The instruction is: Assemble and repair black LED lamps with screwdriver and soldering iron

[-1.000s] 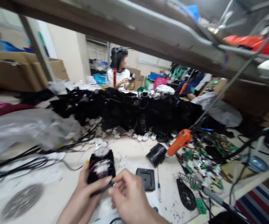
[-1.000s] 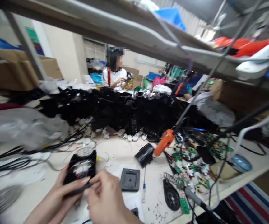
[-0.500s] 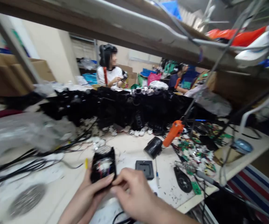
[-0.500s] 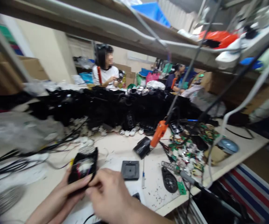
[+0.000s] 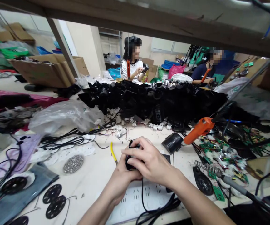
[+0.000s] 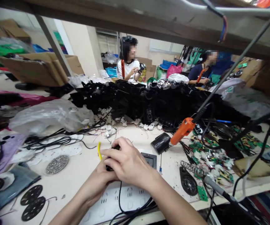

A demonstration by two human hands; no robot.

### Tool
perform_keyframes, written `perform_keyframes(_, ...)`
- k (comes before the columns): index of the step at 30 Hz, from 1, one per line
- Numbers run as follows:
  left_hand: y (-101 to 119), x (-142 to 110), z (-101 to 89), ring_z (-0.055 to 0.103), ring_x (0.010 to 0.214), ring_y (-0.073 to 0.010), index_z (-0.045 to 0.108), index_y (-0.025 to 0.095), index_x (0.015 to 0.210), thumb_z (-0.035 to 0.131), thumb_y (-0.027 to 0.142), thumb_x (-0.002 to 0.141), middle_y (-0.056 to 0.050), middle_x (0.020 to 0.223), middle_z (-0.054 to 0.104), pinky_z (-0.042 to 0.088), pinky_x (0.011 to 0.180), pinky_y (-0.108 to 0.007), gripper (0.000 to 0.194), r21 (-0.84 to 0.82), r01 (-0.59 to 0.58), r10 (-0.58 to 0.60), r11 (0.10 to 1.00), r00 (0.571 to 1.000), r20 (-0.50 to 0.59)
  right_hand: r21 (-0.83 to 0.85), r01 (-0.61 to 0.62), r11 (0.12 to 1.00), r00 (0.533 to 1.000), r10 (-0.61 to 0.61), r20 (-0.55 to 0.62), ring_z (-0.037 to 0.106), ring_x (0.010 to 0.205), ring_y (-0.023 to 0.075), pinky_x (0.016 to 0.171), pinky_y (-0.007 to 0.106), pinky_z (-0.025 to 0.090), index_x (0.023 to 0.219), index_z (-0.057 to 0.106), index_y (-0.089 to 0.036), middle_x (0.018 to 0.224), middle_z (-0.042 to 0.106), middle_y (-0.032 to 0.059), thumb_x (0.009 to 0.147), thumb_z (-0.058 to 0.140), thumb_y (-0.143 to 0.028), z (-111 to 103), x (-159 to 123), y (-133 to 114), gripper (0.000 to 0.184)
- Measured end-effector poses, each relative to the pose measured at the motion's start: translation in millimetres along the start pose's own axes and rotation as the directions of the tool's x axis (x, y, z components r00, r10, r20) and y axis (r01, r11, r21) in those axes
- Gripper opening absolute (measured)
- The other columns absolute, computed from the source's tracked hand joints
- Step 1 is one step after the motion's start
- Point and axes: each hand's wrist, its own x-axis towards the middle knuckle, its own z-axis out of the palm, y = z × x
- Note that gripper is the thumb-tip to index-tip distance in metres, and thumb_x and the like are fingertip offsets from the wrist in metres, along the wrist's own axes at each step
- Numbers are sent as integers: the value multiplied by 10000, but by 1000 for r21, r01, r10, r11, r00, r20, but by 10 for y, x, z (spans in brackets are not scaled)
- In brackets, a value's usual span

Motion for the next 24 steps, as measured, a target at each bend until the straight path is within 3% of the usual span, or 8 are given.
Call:
perform_keyframes(3, 17, 6, -46, 626, 819, -204, 507, 232, 1294, 693, 41, 512, -21, 931, 674, 523, 648, -267, 826, -11, 4, -4, 1000, 1000, 7, -1, 25, 1000, 1000, -25, 18, 555, 907, 196, 799, 327, 515, 875, 715, -145, 965, 560, 83, 922, 553, -150, -12, -12, 49, 169)
perform_keyframes(6, 23, 11, -105, 584, 700, -144, 494, 234, 1307, 757, 86, 528, 9, 836, 653, 494, 610, -235, 836, -52, 41, -41, 998, 999, 1, -38, 29, 999, 1000, -29, 2, 557, 866, 193, 756, 324, 519, 783, 664, -134, 947, 572, 91, 915, 536, -124, -24, -120, 122, 184)
perform_keyframes(12, 25, 10, -121, 618, 814, -181, 462, 277, 1346, 837, 129, 537, -31, 973, 675, 540, 689, -291, 904, -122, 98, -94, 988, 995, 39, -179, 62, 982, 998, -66, -16, 566, 895, 222, 738, 346, 535, 925, 668, -124, 976, 596, 127, 948, 476, -126, -7, -320, 226, 194)
perform_keyframes(16, 24, 20, -119, 645, 899, -228, 470, 274, 1338, 819, 261, 662, -66, 1039, 673, 566, 720, -351, 761, -162, 155, -141, 975, 986, 94, -193, 43, 980, 999, -42, 11, 577, 941, 229, 783, 363, 552, 1028, 661, -121, 1025, 611, 142, 951, 450, -115, -25, -367, 204, 225)
perform_keyframes(21, 12, 44, -103, 647, 859, -224, 477, 259, 1320, 780, 235, 656, -50, 988, 683, 568, 663, -329, 730, -126, 117, -118, 985, 993, 0, -143, 39, 989, 999, -44, -29, 593, 1080, 244, 870, 404, 558, 1185, 621, -159, 1171, 608, 158, 930, 450, -90, -38, -444, 189, 315)
perform_keyframes(24, 21, 48, -72, 642, 818, -212, 458, 248, 1343, 741, 200, 651, -49, 976, 684, 570, 645, -323, 749, -102, 96, -100, 990, 994, -41, -12, -7, 1000, 991, 5, -136, 614, 1083, 213, 907, 367, 546, 1219, 603, -179, 1144, 637, 128, 929, 474, -79, -74, -493, 188, 334)
